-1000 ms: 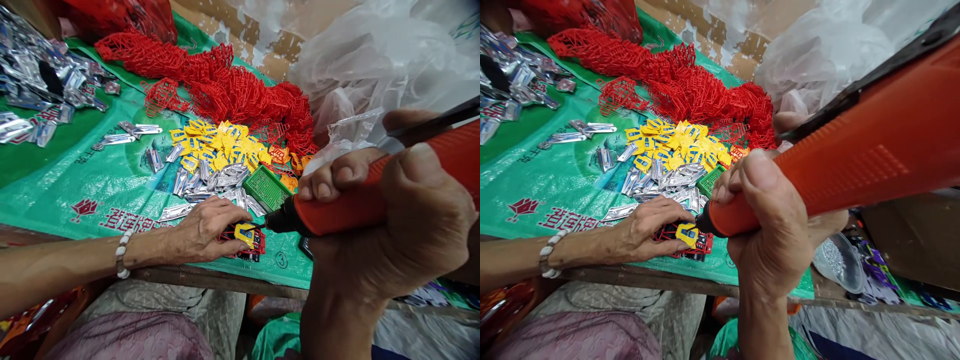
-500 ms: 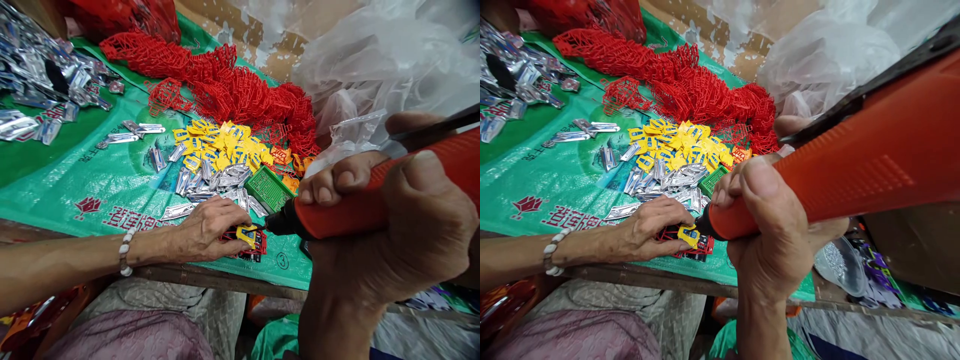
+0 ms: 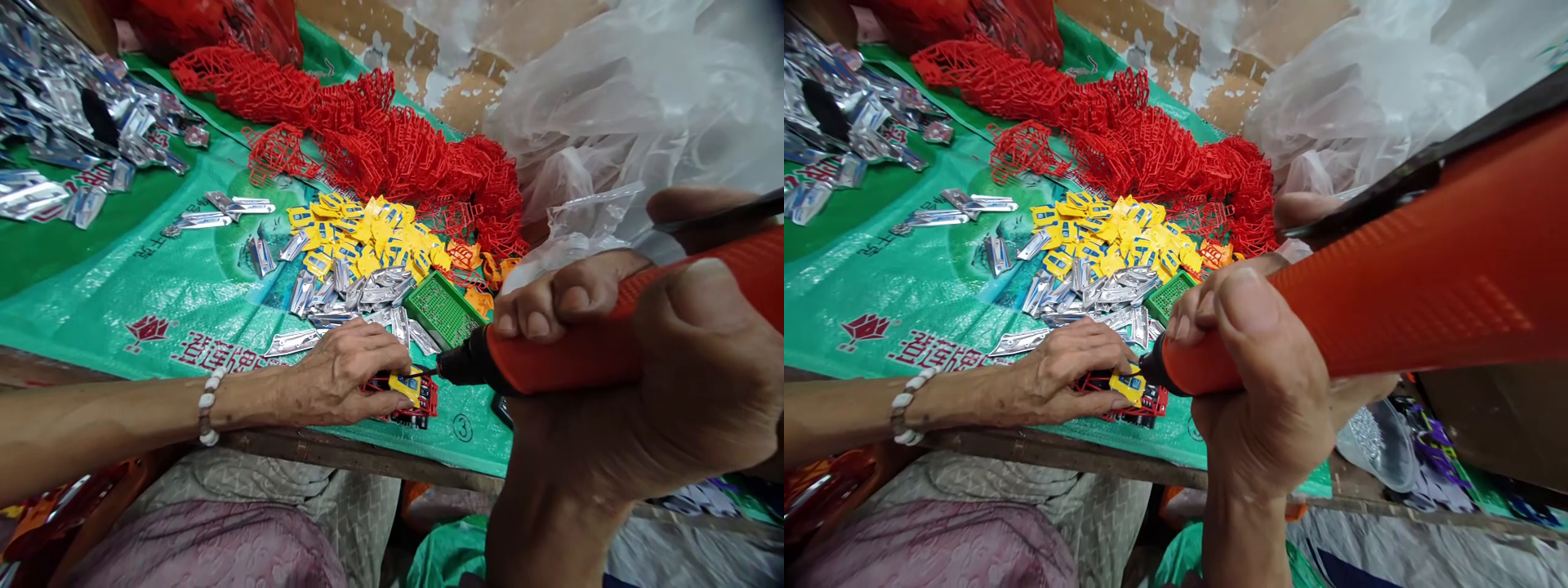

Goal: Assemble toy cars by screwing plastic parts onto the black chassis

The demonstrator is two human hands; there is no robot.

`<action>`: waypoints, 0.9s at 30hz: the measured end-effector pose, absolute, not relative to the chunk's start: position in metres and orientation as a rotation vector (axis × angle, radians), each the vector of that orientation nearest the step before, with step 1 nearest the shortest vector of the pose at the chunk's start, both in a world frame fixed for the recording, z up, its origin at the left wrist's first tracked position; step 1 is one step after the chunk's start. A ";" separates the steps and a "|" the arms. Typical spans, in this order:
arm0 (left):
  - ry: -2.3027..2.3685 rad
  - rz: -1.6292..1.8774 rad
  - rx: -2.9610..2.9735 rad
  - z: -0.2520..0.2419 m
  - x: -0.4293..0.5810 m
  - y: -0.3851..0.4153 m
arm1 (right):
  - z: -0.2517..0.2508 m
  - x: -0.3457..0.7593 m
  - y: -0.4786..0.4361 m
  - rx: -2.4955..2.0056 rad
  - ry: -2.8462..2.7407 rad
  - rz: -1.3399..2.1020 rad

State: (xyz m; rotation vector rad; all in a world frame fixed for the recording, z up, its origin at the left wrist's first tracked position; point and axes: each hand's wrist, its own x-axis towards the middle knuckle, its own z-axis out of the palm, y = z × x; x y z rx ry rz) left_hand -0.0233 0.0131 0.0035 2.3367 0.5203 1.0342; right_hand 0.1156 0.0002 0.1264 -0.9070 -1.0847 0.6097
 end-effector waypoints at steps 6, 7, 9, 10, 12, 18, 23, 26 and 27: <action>0.561 0.988 2.343 0.008 -0.026 0.011 | 0.117 0.131 -0.002 -0.894 -1.331 0.697; 0.561 0.993 2.340 0.008 -0.026 0.011 | 0.116 0.133 -0.001 -0.876 -1.361 0.692; 0.562 0.988 2.336 0.007 -0.026 0.012 | 0.117 0.135 0.001 -0.829 -1.402 0.678; 0.561 0.981 2.336 0.006 -0.026 0.012 | 0.117 0.134 0.002 -0.808 -1.420 0.678; 0.552 0.990 2.330 0.003 -0.024 0.013 | 0.119 0.130 0.001 -0.845 -1.406 0.699; 0.511 1.051 2.294 -0.008 -0.017 0.015 | 0.114 0.126 -0.003 -0.997 -1.257 0.685; 0.486 1.018 2.292 -0.006 -0.020 0.016 | 0.111 0.130 0.000 -0.933 -1.275 0.621; 0.486 1.011 2.289 -0.006 -0.021 0.016 | 0.116 0.126 -0.001 -0.954 -1.261 0.626; 0.487 1.015 2.283 -0.007 -0.021 0.016 | 0.118 0.125 -0.002 -0.928 -1.264 0.618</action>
